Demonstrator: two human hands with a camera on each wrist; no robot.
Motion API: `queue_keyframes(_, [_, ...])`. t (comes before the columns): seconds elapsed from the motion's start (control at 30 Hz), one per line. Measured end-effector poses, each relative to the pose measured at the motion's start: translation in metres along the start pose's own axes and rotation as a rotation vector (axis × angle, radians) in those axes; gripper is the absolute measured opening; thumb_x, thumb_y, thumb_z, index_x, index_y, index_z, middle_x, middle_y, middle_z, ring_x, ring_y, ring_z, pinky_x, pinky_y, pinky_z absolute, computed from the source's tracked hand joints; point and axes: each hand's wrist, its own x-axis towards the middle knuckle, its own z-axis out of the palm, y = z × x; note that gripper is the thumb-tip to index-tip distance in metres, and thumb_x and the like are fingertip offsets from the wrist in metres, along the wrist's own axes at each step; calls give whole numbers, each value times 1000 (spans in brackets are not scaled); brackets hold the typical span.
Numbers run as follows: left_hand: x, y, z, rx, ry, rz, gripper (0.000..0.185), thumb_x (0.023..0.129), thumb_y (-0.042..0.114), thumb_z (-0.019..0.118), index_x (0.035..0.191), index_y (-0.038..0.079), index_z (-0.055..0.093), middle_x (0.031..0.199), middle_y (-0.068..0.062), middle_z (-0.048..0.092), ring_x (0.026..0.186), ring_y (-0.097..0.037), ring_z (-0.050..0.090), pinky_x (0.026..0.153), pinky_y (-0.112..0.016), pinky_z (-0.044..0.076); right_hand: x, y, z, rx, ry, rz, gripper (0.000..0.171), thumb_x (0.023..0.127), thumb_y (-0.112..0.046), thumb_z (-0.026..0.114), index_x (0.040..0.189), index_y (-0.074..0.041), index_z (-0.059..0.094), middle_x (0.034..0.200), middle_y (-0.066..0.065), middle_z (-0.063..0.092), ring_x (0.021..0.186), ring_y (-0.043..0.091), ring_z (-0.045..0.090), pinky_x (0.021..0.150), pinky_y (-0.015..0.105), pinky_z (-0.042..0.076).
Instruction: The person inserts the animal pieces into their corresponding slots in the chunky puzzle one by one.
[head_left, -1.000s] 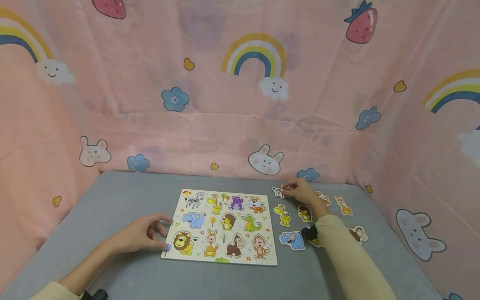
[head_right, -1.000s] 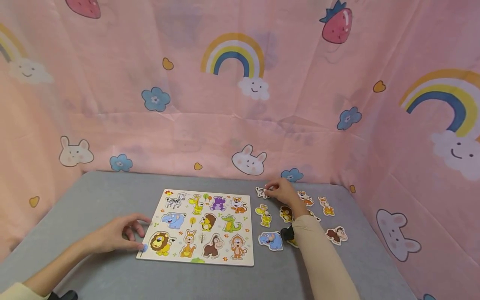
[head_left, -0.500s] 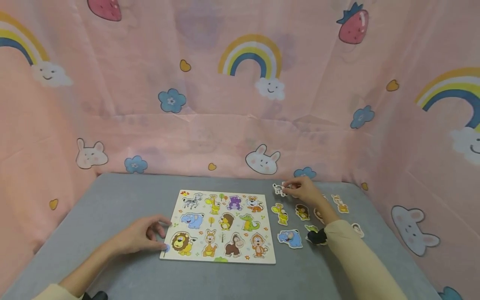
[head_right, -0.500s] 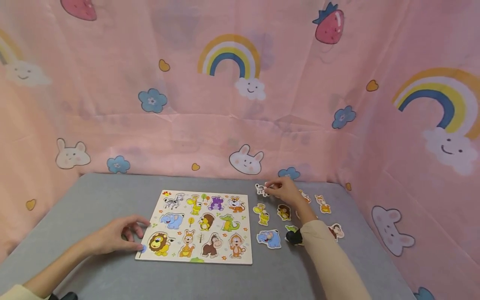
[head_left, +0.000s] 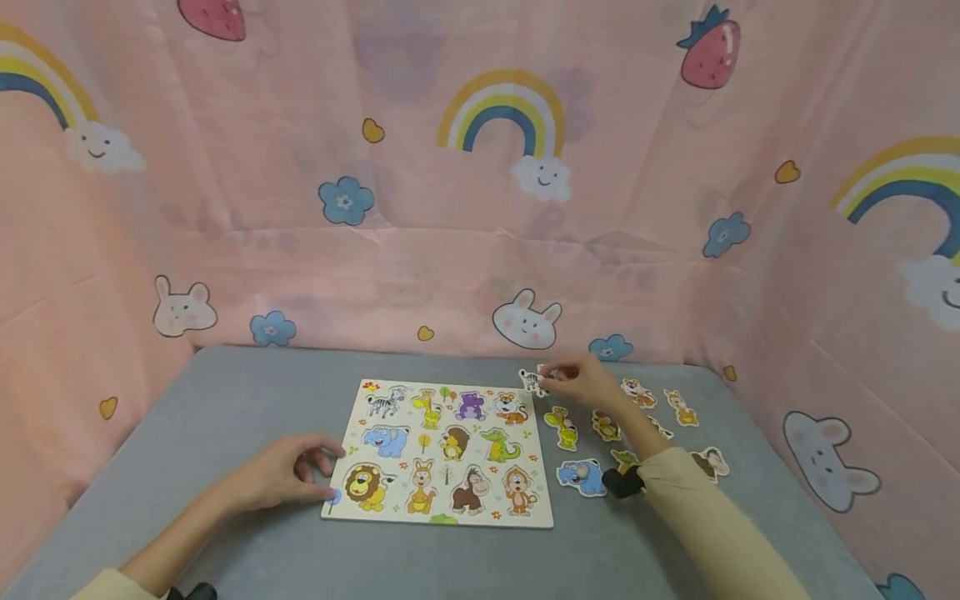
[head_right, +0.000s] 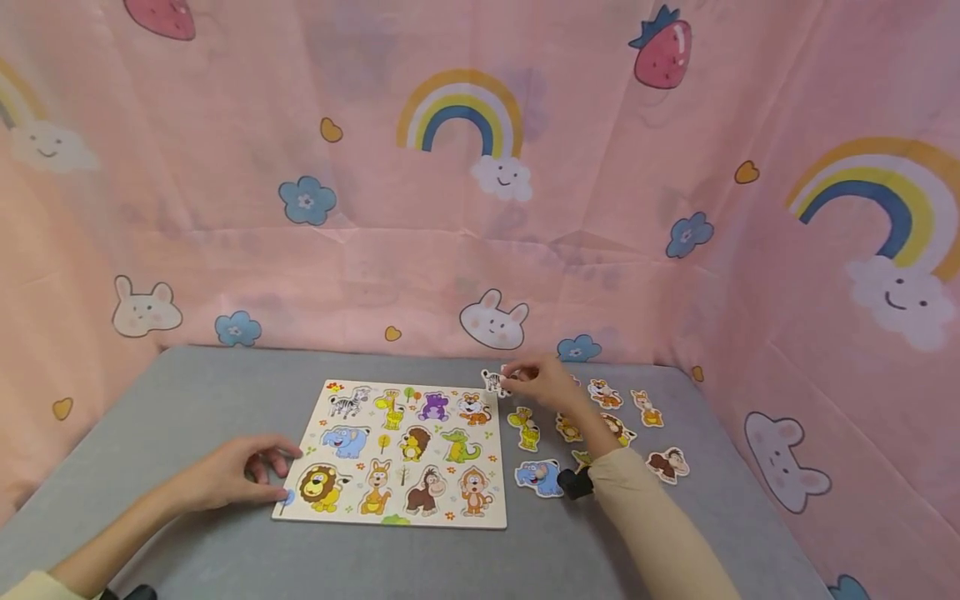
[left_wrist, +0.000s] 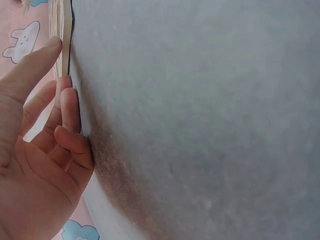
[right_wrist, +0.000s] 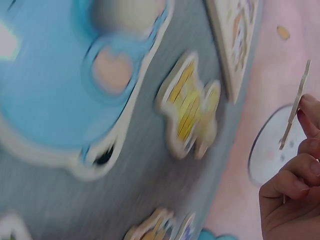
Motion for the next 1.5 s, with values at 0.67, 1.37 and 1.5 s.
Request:
queue_keyframes(0.67, [-1,-8,-6,98,29,65,48,79,31,89,118,10,70,80,2,57,61,-7,50,57,-25,43,21,-28,50,66,-66,-149,12,91,-11,79,102,-5,78,66,0,49,59,14,39,57,28,34])
queue_keyframes(1.37, [1,-11,-8,142,42,93,51,79,37,89,119,11,71,79,5,55,62,-5,46,57,-25,39,42,-57,91,93,-118,-170,15,90,-11,79,103,-5,77,67,-1,50,59,12,39,56,26,34])
queue_keyframes(1.5, [0,-11,-7,145,42,95,51,79,37,88,120,11,71,79,5,55,62,-5,46,57,-25,39,47,-64,103,72,-133,-200,14,91,-10,79,102,-3,77,66,-3,50,58,11,40,56,26,35])
